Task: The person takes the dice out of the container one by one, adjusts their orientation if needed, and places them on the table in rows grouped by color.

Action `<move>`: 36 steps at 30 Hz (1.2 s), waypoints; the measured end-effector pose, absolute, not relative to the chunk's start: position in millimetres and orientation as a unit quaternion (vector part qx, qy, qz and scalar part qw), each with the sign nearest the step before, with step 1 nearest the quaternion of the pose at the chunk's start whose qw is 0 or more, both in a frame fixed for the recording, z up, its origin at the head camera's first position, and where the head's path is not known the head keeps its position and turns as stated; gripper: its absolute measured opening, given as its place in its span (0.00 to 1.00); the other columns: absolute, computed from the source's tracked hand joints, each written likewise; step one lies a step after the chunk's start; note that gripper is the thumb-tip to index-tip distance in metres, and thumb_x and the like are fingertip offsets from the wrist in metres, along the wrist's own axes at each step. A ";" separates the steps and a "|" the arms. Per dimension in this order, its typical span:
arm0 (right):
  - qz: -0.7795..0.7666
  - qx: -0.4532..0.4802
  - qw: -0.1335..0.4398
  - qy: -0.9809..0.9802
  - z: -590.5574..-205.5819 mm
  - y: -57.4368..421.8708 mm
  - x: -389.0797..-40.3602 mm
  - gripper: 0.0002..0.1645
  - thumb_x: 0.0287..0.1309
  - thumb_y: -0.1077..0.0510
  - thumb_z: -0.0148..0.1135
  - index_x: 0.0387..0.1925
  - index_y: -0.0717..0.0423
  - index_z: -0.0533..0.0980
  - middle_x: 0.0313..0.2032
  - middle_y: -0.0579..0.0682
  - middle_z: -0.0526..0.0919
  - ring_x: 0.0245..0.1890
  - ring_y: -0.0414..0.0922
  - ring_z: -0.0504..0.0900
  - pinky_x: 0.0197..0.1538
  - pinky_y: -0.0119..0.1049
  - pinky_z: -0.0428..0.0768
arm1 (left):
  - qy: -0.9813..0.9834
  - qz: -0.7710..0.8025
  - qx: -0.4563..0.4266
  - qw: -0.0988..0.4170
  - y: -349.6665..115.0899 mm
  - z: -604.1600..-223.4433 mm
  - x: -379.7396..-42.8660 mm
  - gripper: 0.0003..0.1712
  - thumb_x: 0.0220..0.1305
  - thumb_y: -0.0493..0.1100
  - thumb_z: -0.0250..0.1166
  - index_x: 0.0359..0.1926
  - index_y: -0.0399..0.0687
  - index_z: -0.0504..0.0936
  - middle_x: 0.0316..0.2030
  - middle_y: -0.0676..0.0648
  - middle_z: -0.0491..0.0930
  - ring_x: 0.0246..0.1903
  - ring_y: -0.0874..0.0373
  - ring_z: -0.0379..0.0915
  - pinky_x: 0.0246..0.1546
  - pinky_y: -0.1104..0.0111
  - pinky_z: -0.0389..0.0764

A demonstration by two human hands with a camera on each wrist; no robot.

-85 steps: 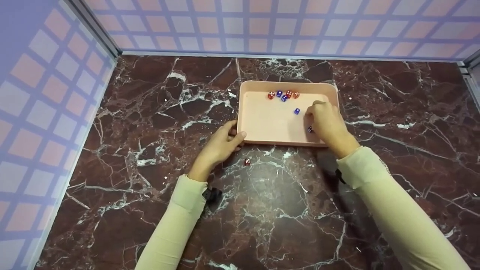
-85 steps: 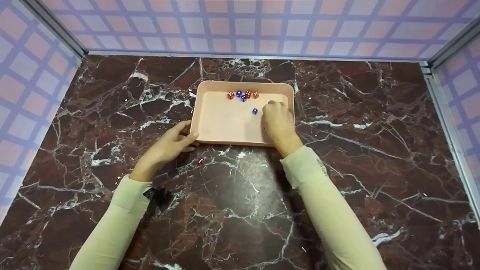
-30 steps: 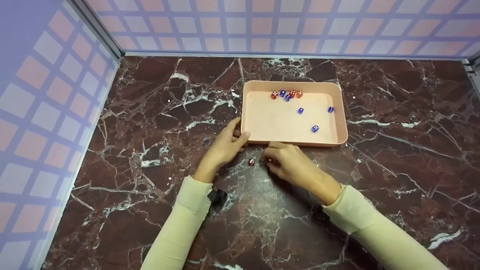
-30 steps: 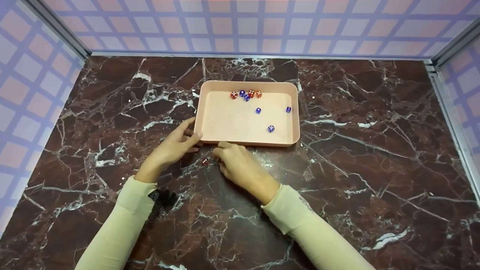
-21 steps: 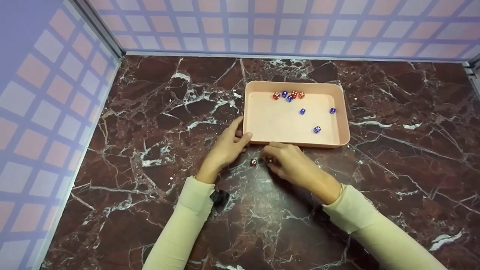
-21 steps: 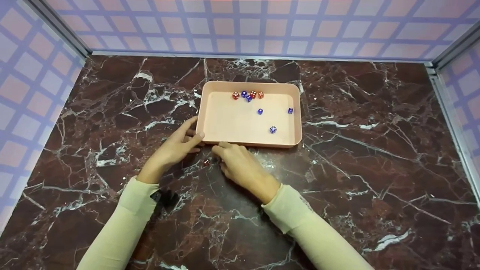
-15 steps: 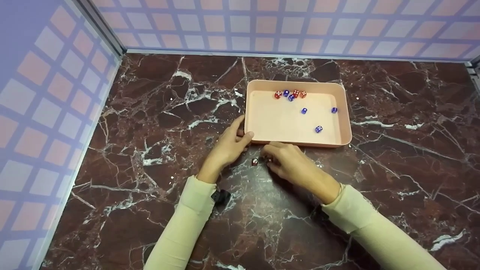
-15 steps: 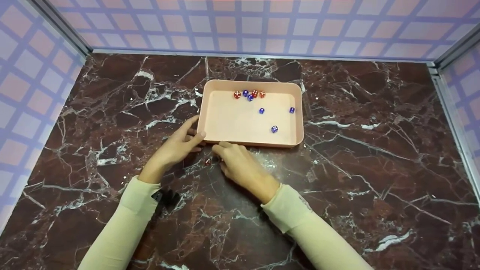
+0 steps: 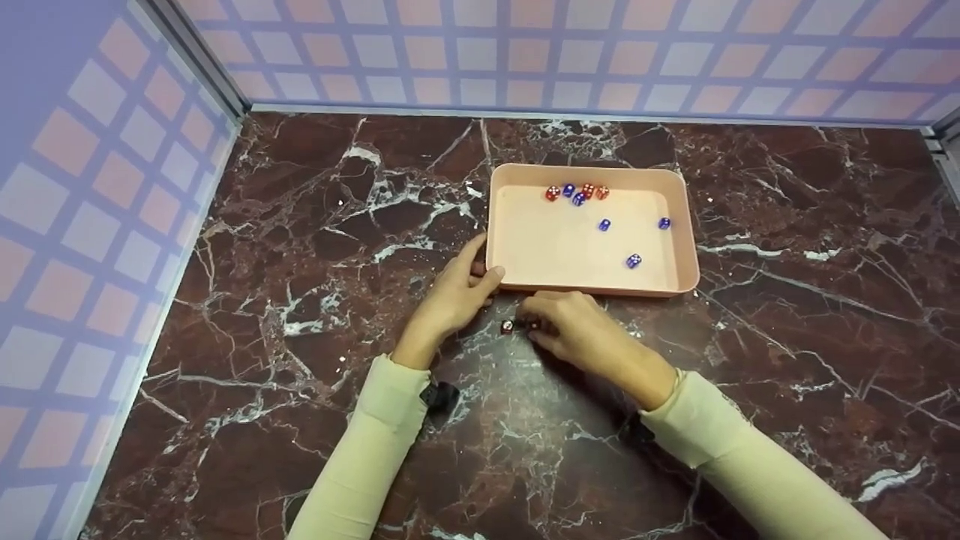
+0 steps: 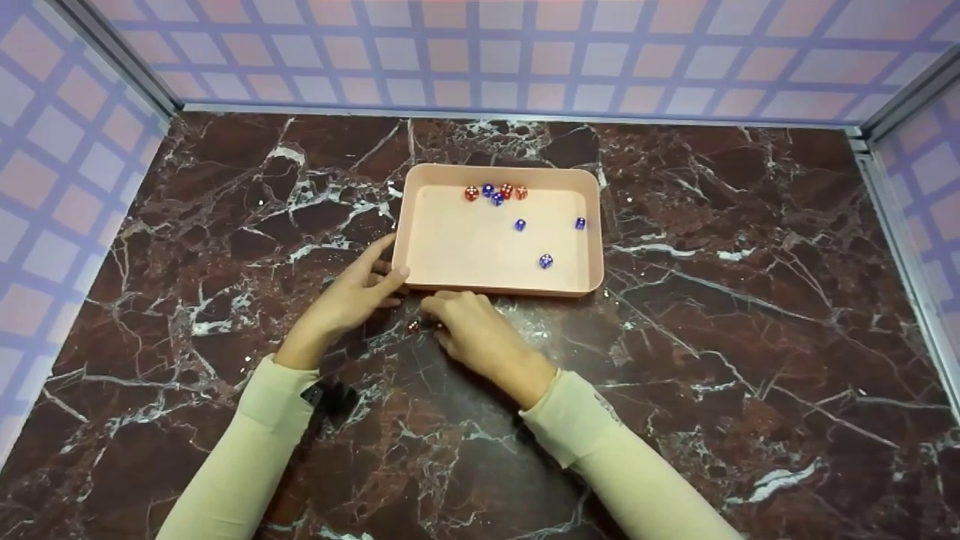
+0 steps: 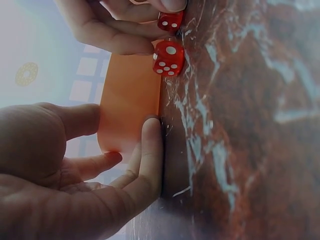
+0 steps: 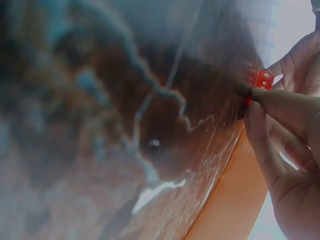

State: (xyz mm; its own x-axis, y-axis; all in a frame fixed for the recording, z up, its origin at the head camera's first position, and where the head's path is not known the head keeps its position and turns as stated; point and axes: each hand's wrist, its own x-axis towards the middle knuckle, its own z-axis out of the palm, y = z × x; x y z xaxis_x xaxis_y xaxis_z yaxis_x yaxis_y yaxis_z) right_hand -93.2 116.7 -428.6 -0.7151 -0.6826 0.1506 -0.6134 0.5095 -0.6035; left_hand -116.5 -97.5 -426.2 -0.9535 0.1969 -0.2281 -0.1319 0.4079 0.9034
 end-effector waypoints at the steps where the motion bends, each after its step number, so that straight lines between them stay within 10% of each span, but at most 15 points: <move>1: -0.326 -0.377 0.055 0.865 -428.8 116.2 -93.4 0.17 0.54 0.75 0.73 0.46 0.62 0.85 0.42 0.57 0.90 0.43 0.53 0.90 0.51 0.42 0.93 | 0.825 0.544 0.018 0.152 -97.9 -426.0 -116.5 0.41 0.80 0.42 0.60 0.84 0.42 0.53 0.52 0.34 0.76 0.43 0.48 0.83 0.45 0.63 0.93; 36: -0.333 -0.307 0.015 0.891 -393.0 161.6 -138.7 0.15 0.61 0.70 0.71 0.50 0.64 0.85 0.44 0.59 0.87 0.39 0.53 0.86 0.44 0.47 0.91 | 0.805 0.565 -0.012 0.179 -96.3 -425.7 -119.4 0.39 0.80 0.42 0.61 0.83 0.43 0.55 0.53 0.35 0.79 0.44 0.47 0.84 0.47 0.63 0.92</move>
State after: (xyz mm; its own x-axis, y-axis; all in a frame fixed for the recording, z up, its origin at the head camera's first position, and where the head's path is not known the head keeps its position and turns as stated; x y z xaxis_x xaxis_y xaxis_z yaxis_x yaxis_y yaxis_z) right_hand -138.7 161.6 -393.0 -0.8115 -0.5565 0.1781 -0.5368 0.5896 -0.6036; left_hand -119.4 -96.3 -425.7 -0.9357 0.1836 -0.3013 -0.2209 0.3609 0.9060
